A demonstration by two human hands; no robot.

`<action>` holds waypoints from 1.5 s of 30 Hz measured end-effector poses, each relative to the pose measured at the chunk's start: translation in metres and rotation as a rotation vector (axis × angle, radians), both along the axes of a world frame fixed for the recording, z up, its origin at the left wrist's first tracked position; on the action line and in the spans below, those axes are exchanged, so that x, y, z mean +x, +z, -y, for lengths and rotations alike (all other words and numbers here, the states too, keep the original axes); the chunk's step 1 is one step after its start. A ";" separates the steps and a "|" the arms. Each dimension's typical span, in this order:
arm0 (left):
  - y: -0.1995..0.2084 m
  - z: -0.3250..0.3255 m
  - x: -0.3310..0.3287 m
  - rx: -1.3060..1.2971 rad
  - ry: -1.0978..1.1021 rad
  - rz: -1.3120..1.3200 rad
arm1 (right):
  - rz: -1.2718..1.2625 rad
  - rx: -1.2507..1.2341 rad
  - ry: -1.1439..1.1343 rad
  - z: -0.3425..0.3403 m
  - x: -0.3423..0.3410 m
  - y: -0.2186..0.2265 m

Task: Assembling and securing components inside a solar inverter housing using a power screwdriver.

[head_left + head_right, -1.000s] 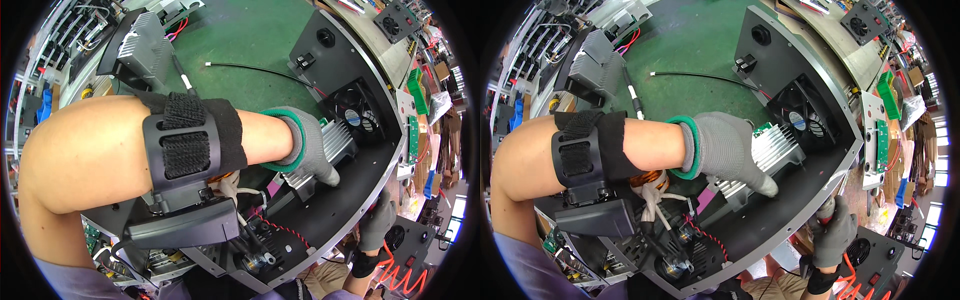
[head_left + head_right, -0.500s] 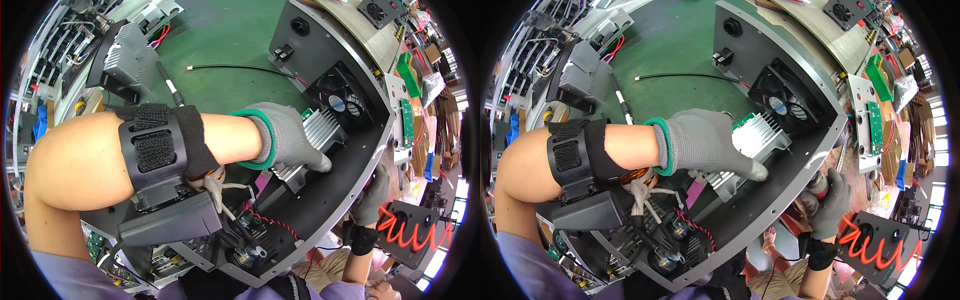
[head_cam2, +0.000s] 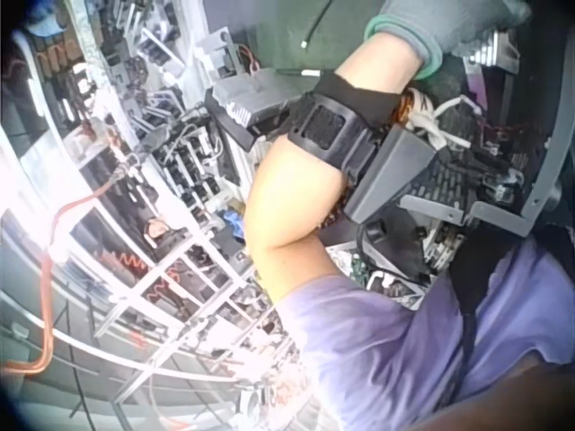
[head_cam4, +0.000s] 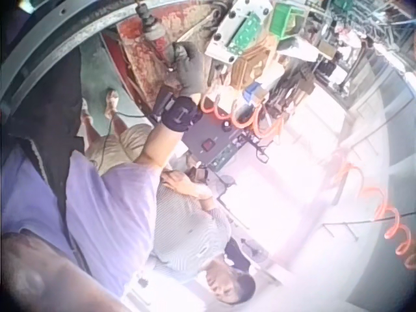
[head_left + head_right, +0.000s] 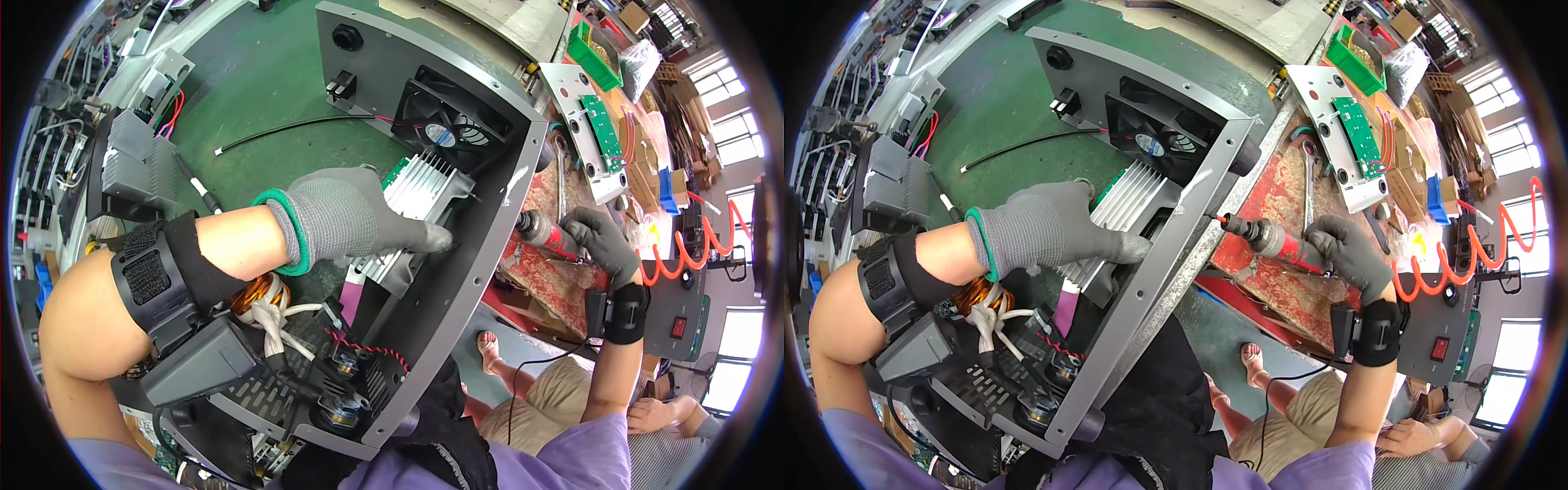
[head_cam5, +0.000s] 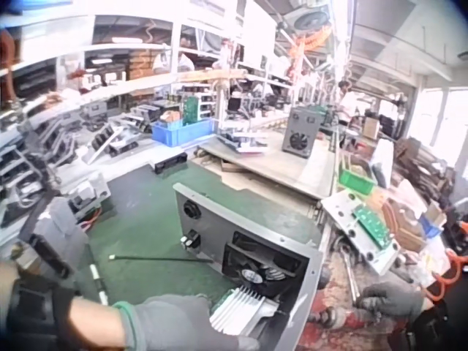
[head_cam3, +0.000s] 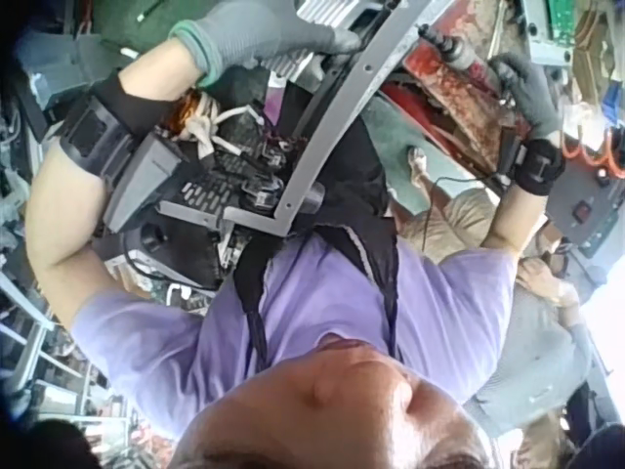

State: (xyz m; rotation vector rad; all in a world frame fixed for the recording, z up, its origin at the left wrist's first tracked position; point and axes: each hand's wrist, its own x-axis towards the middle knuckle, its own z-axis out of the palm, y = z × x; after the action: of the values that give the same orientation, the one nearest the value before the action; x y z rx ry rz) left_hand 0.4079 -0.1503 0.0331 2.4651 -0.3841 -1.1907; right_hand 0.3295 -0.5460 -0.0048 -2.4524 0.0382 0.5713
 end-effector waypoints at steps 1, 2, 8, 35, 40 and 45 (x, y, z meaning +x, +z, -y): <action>0.000 0.000 0.000 0.003 -0.003 -0.004 | 0.001 0.000 -0.002 0.003 0.001 0.001; 0.000 0.001 0.000 0.003 -0.005 -0.004 | 0.011 0.093 0.035 0.006 0.002 0.002; 0.001 0.000 -0.002 0.052 0.015 0.025 | -0.152 0.260 0.122 0.009 0.011 0.005; 0.002 -0.010 -0.009 -0.164 -0.035 0.078 | 0.665 -0.362 0.396 -0.061 -0.048 -0.033; 0.006 -0.009 -0.009 -0.173 -0.092 0.137 | 0.751 -0.412 0.400 -0.068 -0.051 -0.023; 0.002 -0.009 -0.007 -0.162 -0.072 0.099 | 0.801 -0.623 0.433 -0.097 -0.040 0.021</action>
State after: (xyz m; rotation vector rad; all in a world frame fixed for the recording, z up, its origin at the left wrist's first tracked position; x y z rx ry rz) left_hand 0.4006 -0.1415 0.0347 2.3926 -0.5785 -1.0242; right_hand 0.2897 -0.4494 0.0161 -3.1376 -0.7511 -0.3579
